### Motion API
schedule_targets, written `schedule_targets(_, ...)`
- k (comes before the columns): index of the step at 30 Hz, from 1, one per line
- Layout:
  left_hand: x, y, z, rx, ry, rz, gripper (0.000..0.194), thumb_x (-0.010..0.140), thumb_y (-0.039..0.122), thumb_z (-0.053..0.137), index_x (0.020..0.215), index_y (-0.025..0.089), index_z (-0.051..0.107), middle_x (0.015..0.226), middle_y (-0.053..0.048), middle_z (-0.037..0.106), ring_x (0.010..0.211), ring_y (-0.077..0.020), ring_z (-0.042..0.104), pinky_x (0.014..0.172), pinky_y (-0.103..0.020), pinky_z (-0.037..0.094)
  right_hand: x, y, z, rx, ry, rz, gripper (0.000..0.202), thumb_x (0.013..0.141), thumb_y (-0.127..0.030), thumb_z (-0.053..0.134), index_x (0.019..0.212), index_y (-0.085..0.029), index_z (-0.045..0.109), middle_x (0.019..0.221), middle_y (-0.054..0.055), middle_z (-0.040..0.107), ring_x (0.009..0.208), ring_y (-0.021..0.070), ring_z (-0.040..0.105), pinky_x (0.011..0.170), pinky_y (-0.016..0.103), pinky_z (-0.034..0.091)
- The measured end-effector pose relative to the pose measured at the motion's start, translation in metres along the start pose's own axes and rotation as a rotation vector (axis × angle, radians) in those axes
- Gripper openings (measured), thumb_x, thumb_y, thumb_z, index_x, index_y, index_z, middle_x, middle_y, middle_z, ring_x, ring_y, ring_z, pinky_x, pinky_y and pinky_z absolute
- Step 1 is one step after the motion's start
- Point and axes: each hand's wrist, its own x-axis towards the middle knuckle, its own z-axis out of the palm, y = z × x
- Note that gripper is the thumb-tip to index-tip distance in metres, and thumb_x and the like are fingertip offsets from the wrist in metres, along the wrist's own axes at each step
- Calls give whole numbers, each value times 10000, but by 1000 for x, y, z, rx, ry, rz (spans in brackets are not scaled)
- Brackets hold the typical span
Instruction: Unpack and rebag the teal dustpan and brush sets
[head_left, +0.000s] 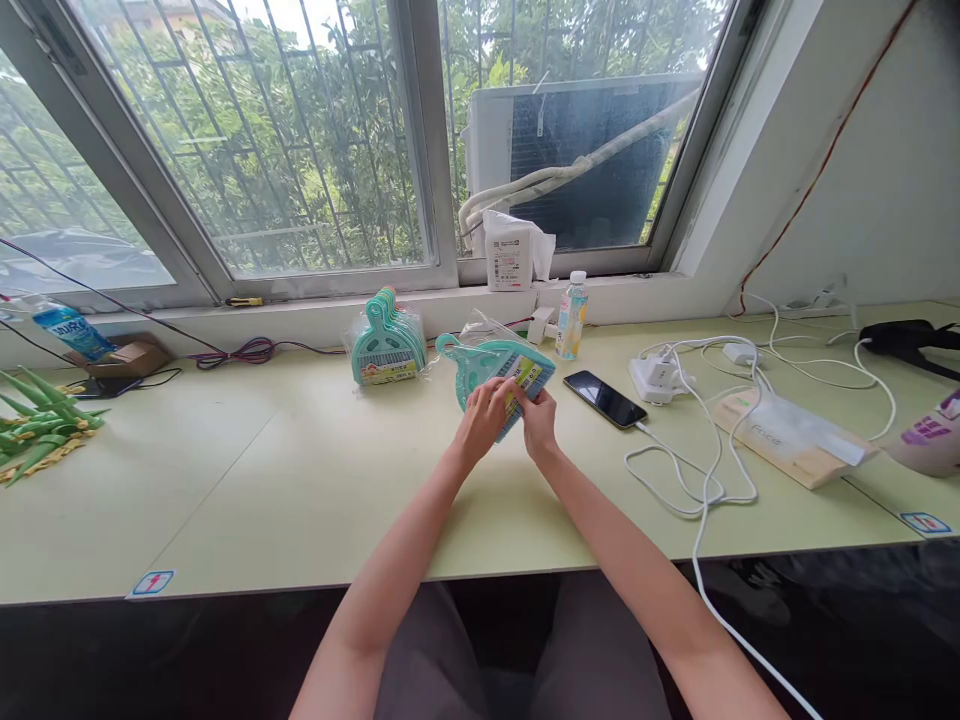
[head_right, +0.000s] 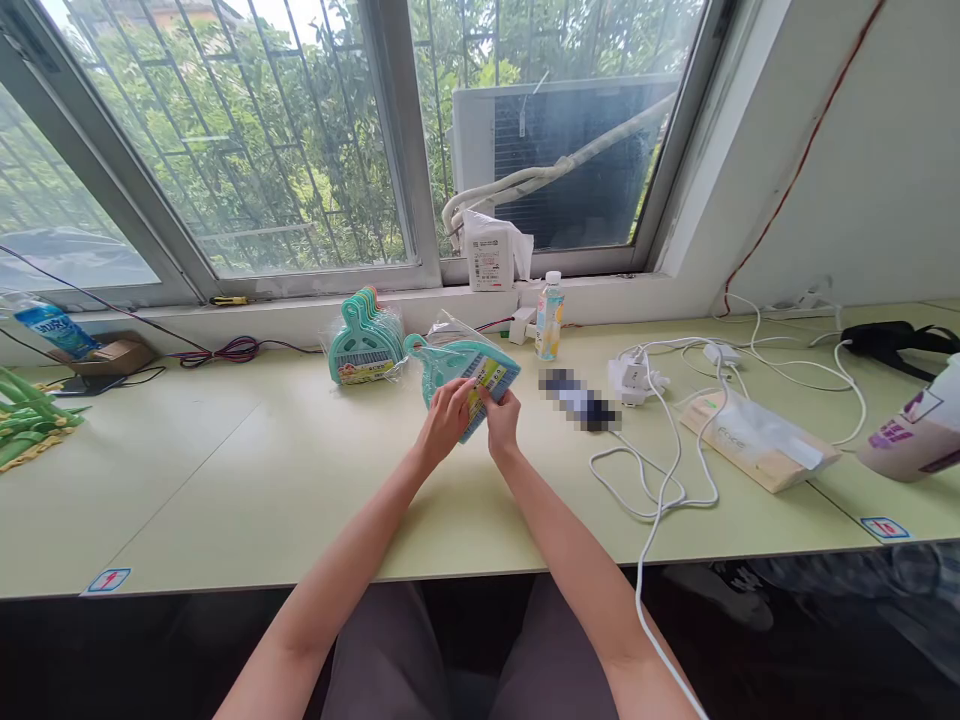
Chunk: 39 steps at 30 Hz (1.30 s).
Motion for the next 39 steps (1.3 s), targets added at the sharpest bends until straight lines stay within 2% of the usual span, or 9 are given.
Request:
schedule_targets(5, 2, -2, 4, -112, 349, -385, 853, 827, 442, 630, 1487, 242, 127, 1555, -195, 142, 1455, -330, 158, 1138, -536, 234, 3, -7, -3, 118, 78, 73, 422, 594, -360, 799, 936, -167, 645, 1044, 81, 704, 945, 228, 650, 759, 335, 555)
schedule_targets(11, 7, -3, 7, -617, 204, -652, 1184, 704, 538, 737, 1479, 377, -144, 1596, -126, -126, 1469, -322, 111, 1109, -492, 316, 8, -5, -9, 173, 162, 95, 412, 648, -320, 778, 1011, -190, 632, 1125, 66, 684, 1025, 216, 647, 809, 318, 574)
schedule_targets(14, 8, -1, 7, -944, 119, -829, 985, 822, 571, 596, 1491, 379, -101, 1596, -120, 129, 1411, -287, 315, 1060, -440, 395, 10, -4, -12, 204, 180, 97, 443, 653, -307, 779, 1052, -194, 623, 1156, 68, 674, 1049, 209, 643, 828, 313, 574)
schedule_targets(17, 7, -1, 9, -1187, -36, -946, 796, 857, 561, 547, 1494, 303, 146, 1442, -116, 459, 1291, -282, 484, 1004, -445, 449, 11, -4, -13, 187, 177, 89, 458, 667, -314, 770, 1081, -188, 617, 1144, 74, 681, 1053, 213, 643, 838, 323, 571)
schedule_targets(20, 5, 1, 12, -1345, -258, -978, 677, 802, 525, 640, 1378, 267, 394, 1412, -107, 500, 1234, -283, 537, 994, -454, 460, 12, -5, -15, 154, 187, 67, 454, 701, -325, 735, 1114, -183, 611, 1121, 81, 691, 1036, 220, 652, 830, 339, 574)
schedule_targets(24, 7, 3, 9, -1466, -483, -954, 560, 821, 549, 604, 1299, 277, 497, 1422, -97, 495, 1225, -278, 552, 1035, -482, 416, 16, -7, -18, 177, 214, 64, 437, 735, -326, 695, 1142, -197, 599, 1149, 79, 679, 1019, 206, 661, 835, 334, 573)
schedule_targets(31, 14, -7, 1, -1376, 45, -935, 554, 826, 514, 593, 1284, 216, 507, 1299, -89, 600, 1224, -268, 548, 1029, -438, 441, 5, 0, -8, 144, 79, 114, 410, 700, -313, 725, 1077, -191, 623, 1080, 69, 698, 1026, 203, 651, 845, 326, 569)
schedule_targets(35, 12, -2, 4, -1474, -43, -1060, 534, 813, 497, 598, 1214, 147, 554, 1207, -133, 651, 1150, -298, 598, 999, -457, 469, 1, 2, -5, 193, 64, 132, 403, 672, -299, 748, 1040, -188, 626, 1061, 64, 702, 1019, 212, 652, 859, 343, 566)
schedule_targets(39, 13, 6, 5, -1530, -64, -971, 520, 797, 457, 633, 1218, 161, 556, 1262, -120, 624, 1180, -282, 578, 1014, -435, 457, 5, 1, -8, 206, 107, 129, 349, 719, -301, 710, 1040, -204, 616, 1063, 50, 699, 1027, 193, 652, 878, 334, 561)
